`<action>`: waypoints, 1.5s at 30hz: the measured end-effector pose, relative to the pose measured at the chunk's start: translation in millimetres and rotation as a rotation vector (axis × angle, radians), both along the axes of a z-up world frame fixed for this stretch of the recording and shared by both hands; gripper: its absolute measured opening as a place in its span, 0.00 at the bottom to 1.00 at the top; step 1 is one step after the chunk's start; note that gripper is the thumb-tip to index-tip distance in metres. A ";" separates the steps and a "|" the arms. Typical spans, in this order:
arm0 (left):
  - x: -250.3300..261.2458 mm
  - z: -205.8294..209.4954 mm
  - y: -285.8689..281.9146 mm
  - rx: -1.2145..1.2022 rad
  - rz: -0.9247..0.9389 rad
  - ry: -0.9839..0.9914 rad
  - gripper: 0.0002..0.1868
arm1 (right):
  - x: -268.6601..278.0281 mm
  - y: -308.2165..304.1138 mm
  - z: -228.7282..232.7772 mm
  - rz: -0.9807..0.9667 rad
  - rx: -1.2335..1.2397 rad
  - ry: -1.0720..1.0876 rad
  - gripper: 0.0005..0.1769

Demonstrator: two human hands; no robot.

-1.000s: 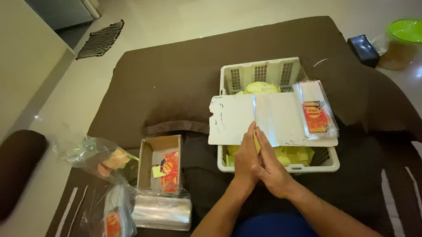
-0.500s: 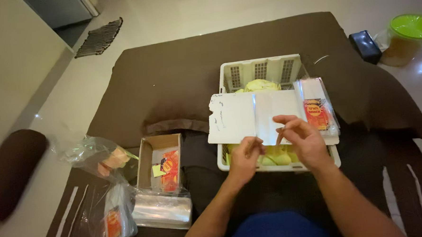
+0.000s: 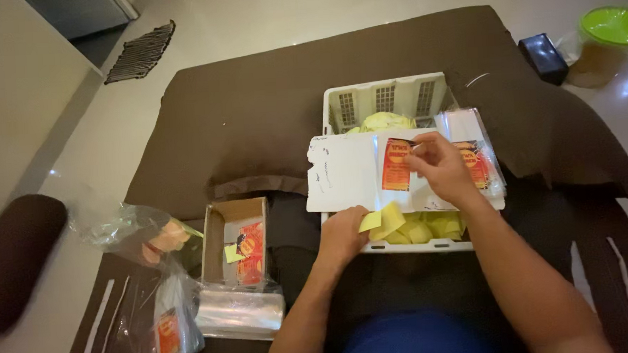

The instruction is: The person repeatedly picks up small red packets and places them into clear plastic bags, then sets the filled bags into a white basket. The person also handles yellow sticky notes and a white cardboard sheet during the process.

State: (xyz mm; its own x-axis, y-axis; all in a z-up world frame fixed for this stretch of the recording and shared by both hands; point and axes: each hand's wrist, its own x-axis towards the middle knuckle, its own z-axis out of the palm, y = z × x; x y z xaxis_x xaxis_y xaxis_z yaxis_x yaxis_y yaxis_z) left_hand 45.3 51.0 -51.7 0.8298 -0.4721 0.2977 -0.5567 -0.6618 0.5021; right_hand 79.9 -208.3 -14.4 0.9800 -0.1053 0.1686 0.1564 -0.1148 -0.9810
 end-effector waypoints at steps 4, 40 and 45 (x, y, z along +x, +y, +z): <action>2.7 -7.0 4.6 0.056 0.009 -0.220 0.15 | 7.4 5.7 -26.8 0.050 -0.201 0.065 0.23; -11.1 -6.4 -26.0 0.161 -0.309 -0.065 0.08 | 21.0 33.5 -23.9 -0.184 -0.380 0.152 0.30; -10.2 -3.2 -25.7 0.156 -0.314 -0.047 0.09 | 45.1 41.6 4.6 -0.157 -0.240 -0.071 0.44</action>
